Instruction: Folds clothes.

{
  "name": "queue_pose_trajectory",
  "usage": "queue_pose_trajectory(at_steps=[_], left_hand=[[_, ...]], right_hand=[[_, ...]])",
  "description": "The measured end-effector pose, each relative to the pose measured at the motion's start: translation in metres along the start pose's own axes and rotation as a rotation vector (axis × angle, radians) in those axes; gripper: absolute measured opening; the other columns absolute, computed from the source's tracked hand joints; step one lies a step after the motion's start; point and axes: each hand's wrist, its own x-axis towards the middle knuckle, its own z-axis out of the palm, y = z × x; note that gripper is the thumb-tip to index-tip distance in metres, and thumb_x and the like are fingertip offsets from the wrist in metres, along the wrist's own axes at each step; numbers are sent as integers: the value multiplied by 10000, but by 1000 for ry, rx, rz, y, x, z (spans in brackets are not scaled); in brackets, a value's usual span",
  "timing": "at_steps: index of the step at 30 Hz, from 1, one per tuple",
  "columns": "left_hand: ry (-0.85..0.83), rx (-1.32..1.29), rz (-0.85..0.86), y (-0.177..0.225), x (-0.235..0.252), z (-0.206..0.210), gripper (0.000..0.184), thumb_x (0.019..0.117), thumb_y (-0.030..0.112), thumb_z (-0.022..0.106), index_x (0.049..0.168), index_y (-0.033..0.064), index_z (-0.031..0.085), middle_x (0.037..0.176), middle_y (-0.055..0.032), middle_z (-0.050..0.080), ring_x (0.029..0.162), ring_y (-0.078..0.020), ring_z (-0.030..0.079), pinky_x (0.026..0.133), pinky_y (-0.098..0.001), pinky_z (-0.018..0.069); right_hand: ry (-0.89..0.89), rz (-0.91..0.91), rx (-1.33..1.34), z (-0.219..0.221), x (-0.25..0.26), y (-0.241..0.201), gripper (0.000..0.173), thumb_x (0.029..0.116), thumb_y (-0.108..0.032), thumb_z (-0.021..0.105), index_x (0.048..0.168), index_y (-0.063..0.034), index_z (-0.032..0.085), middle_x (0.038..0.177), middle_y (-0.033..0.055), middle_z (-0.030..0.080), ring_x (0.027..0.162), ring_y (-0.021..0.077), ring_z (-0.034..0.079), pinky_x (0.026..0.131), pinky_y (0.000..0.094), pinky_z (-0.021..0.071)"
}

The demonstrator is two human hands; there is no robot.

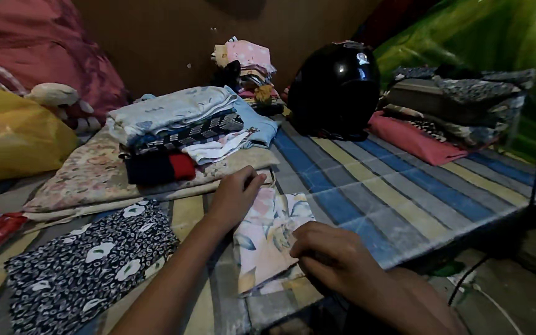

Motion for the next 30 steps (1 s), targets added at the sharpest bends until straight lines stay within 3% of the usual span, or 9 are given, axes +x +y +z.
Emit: queue_pose_trajectory(at_steps=[4, 9, 11, 14, 18, 22, 25, 28, 30], left_hand=[[84, 117, 141, 14, -20, -4, 224, 1028, 136, 583, 1038, -69, 674, 987, -202, 662, 948, -350, 636, 834, -523, 506], [-164, 308, 385, 34, -67, -4, 400, 1015, 344, 525, 1022, 4, 734, 1026, -157, 719, 1007, -335, 700, 850, -525, 554], [-377, 367, 328, 47, -82, -8, 569, 1039, 444, 466, 1180, -58, 693, 1200, -235, 696, 1188, -419, 646, 1001, -592, 485], [-485, 396, 229, 65, -99, -10, 742, 1019, 507, 479, 1374, -141, 539, 1441, -330, 520, 1369, -492, 484, 1120, -626, 363], [-320, 477, 299, 54, -122, 9, 792, 931, 438, 649, 1409, -170, 477, 1469, -346, 479, 1370, -484, 487, 1118, -592, 378], [-179, 545, 378, 44, -128, 20, 830, 843, 443, 737, 1377, -155, 521, 1428, -325, 535, 1318, -465, 549, 1087, -568, 425], [-156, 537, 363, 46, -129, 22, 807, 812, 403, 773, 1355, -149, 545, 1418, -330, 540, 1304, -470, 559, 1074, -574, 436], [-208, 501, 316, 54, -130, 20, 750, 850, 377, 742, 1337, -161, 553, 1428, -344, 523, 1327, -478, 534, 1079, -589, 423], [-269, 445, 237, 63, -127, 17, 725, 903, 356, 710, 1377, -158, 520, 1465, -334, 493, 1375, -469, 488, 1123, -579, 380]], right_hand=[[-87, 18, -75, 1, 0, -3, 68, 801, 38, 648, 796, -29, 662, 824, 121, 657, 716, 174, 659, 628, 224, 542], [-172, 10, -123, -7, -6, -2, 100, 864, -39, 609, 871, -48, 709, 872, 117, 692, 797, 257, 677, 676, 348, 556], [-219, 68, -91, -14, -11, -1, 174, 927, -130, 573, 923, -59, 732, 954, 132, 690, 859, 273, 665, 720, 381, 549], [-282, 147, -56, -26, -17, -3, 218, 941, -262, 611, 1014, -116, 756, 1183, 144, 660, 1025, 303, 628, 829, 438, 527], [-413, 178, 15, -38, -20, -6, 283, 901, -242, 698, 1142, -98, 728, 1359, 126, 634, 1257, 373, 580, 974, 607, 455], [-475, 127, 28, -40, -22, -2, 424, 862, -246, 750, 1236, -67, 665, 1290, 129, 678, 1221, 375, 614, 976, 642, 426], [-449, 100, -47, -36, -22, -5, 698, 771, -273, 829, 1386, -66, 571, 1226, 124, 685, 1125, 381, 634, 919, 643, 449], [-415, 68, -122, -28, -25, -3, 648, 862, -405, 706, 1402, -69, 579, 1201, 134, 694, 1051, 395, 663, 832, 620, 495], [-437, 87, -35, -34, -27, 3, 589, 961, -403, 591, 1418, -31, 579, 1235, 175, 686, 1090, 407, 652, 886, 620, 481]])
